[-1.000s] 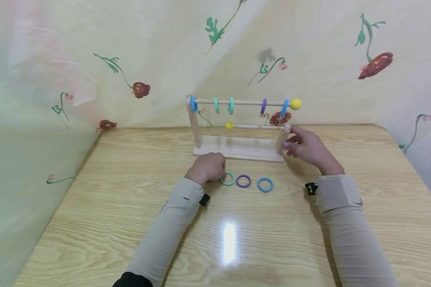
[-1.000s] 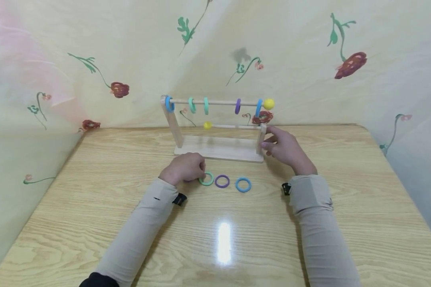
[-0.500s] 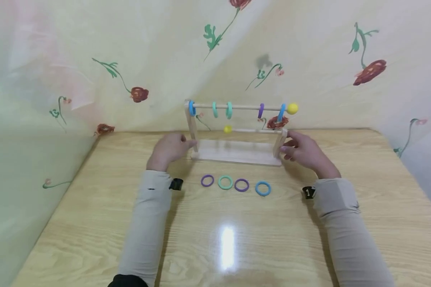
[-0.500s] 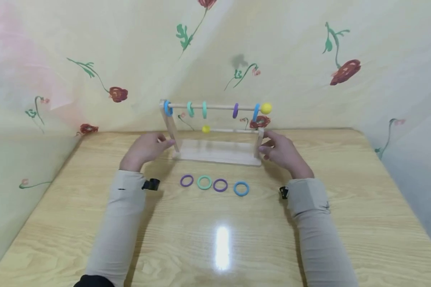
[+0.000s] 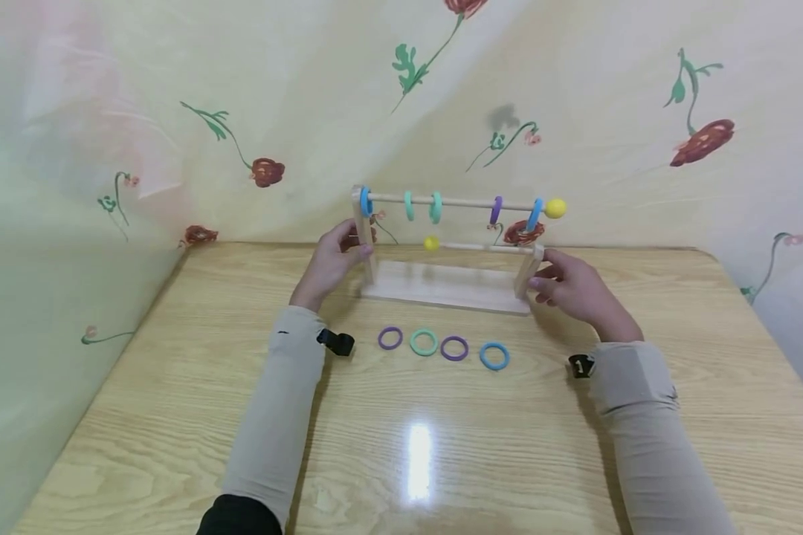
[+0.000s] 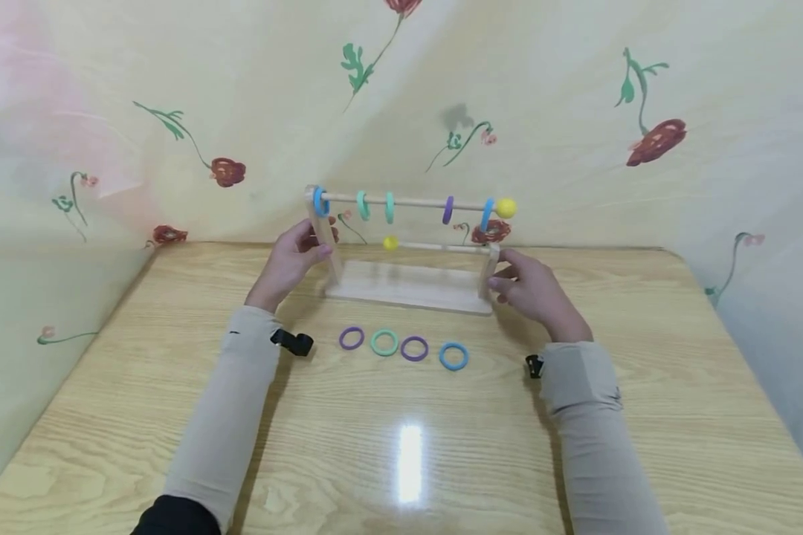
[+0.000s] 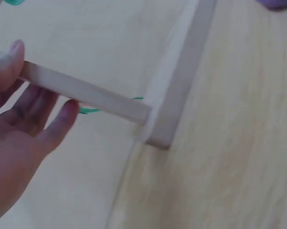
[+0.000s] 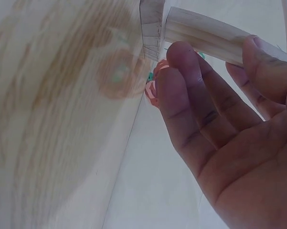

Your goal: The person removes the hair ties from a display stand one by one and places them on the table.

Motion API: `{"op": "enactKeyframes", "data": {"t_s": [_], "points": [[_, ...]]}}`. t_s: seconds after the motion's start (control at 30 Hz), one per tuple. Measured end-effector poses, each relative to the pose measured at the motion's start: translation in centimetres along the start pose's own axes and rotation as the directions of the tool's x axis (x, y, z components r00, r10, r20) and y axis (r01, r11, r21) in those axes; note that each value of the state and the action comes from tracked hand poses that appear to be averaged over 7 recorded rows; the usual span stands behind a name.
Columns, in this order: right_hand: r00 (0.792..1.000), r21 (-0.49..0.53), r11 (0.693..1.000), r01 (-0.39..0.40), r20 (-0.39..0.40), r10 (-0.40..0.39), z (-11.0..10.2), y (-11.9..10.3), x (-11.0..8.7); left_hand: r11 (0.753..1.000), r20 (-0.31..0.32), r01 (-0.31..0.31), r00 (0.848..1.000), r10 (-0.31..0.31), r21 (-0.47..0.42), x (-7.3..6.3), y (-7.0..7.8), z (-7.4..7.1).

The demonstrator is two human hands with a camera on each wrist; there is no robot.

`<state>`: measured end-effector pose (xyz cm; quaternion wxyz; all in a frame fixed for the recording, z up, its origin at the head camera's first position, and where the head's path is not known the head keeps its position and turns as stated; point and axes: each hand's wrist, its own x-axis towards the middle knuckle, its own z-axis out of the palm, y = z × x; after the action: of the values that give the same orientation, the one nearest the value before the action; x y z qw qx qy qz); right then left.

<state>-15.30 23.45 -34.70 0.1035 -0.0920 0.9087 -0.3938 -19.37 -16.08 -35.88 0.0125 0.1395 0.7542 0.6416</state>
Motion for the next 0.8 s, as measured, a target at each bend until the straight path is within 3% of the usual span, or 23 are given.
{"op": "enactKeyframes", "data": {"t_s": [0.23, 0.43, 0.57, 0.67, 0.8], "points": [[1.000, -0.004, 1.000, 0.016, -0.021, -0.016, 0.2, -0.4, 0.1, 0.997, -0.072, -0.064, 0.996, 0.061, -0.037, -0.2, -1.0, 0.2], [0.999, -0.018, 1.000, 0.002, -0.041, -0.002, 0.3, -0.7, 0.0, 0.995, -0.106, -0.098, 0.990, 0.095, -0.019, -0.4, -1.4, 0.5], [0.993, -0.002, 1.000, 0.000, -0.119, 0.000, -0.3, -1.7, -0.7, 0.995, -0.111, -0.101, 0.989, 0.100, -0.008, -0.5, -1.6, 0.7], [0.968, 0.040, 0.999, 0.013, -0.252, -0.003, -0.6, -2.7, -1.2, 0.995, -0.111, -0.104, 0.989, 0.103, -0.002, -0.4, -1.5, 0.8], [0.895, 0.185, 0.979, 0.081, -0.447, 0.010, -0.6, -4.0, -1.4, 0.994, -0.113, -0.112, 0.987, 0.111, 0.003, -0.2, -1.4, 0.9]]}}
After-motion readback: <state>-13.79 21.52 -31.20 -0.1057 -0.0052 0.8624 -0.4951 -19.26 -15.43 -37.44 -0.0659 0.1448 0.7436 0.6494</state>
